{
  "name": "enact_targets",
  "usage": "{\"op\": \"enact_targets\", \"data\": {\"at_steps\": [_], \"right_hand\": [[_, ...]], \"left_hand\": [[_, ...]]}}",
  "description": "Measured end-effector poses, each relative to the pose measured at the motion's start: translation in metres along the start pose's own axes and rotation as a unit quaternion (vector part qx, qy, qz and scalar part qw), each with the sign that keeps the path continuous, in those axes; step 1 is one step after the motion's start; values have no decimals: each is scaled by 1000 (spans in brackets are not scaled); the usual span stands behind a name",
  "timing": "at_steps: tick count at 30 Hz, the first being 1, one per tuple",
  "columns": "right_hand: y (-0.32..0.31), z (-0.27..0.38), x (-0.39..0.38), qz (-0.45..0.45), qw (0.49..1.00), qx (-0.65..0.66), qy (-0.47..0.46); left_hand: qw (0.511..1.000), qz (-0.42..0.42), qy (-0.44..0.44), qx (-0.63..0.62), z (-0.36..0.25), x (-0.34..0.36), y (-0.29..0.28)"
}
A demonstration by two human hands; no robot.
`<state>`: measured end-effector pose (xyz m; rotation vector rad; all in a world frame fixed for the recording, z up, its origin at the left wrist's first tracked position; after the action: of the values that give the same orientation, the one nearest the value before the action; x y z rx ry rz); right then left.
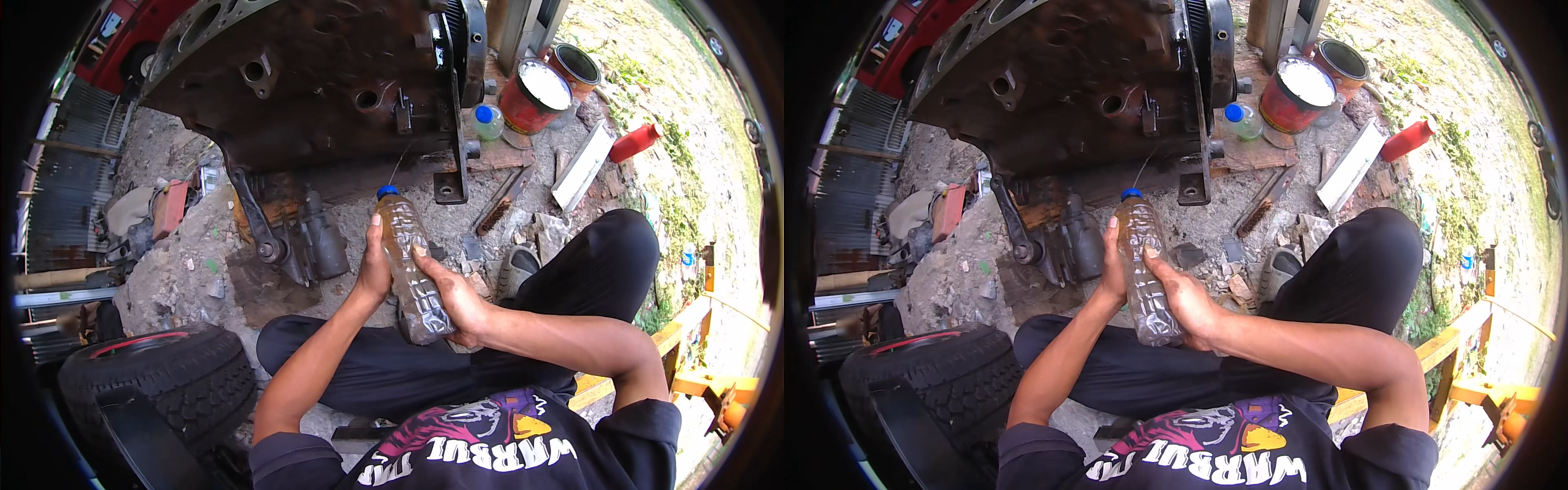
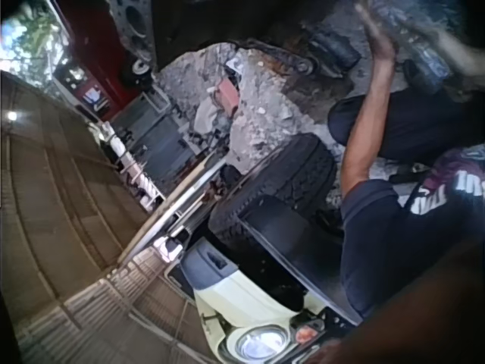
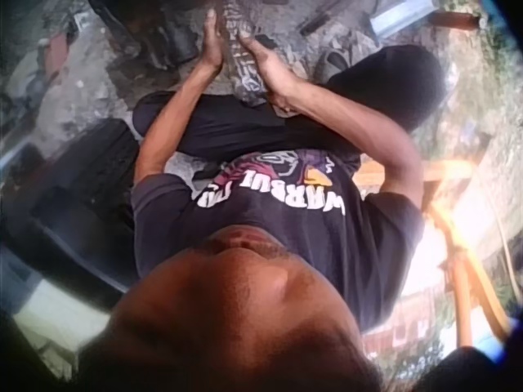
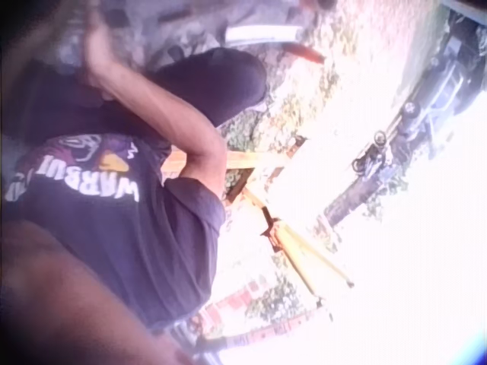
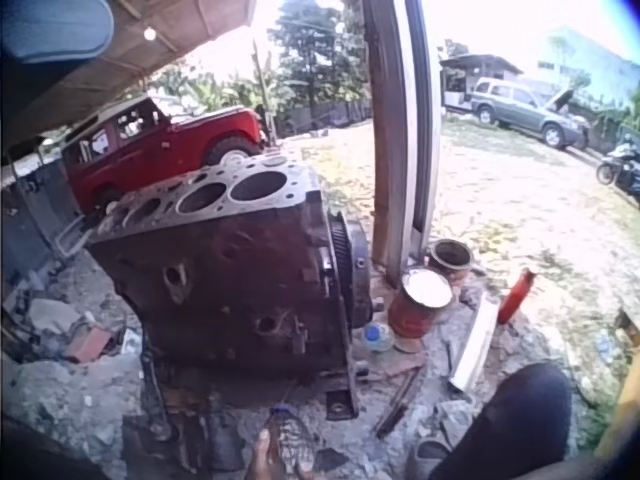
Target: The person applies liquid from a bottle onto an engine block and uses a metal file to scrape or smooth the surface.
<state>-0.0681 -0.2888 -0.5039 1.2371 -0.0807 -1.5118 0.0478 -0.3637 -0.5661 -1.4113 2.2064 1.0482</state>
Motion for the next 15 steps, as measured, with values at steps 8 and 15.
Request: {"op": "enact_targets", "data": {"at_steps": [8, 15], "right_hand": [[3, 17, 4, 82, 991, -102, 2], [8, 20, -2, 44, 994, -104, -5]], "left_hand": [[995, -28, 36, -90, 3, -5, -2], [997, -17, 50, -59, 3, 2, -2]]}}
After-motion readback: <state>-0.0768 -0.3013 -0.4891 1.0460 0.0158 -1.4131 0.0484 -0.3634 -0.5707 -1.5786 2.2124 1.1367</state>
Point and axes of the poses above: each hand's wrist, its own x-axis towards the middle knuckle, its own y-axis out of the palm, z = x × y, the point moved 2 cm from there along x, towards the middle knuckle, and after that the axes turned 15 degrees about -y, right-handed, at the moved point
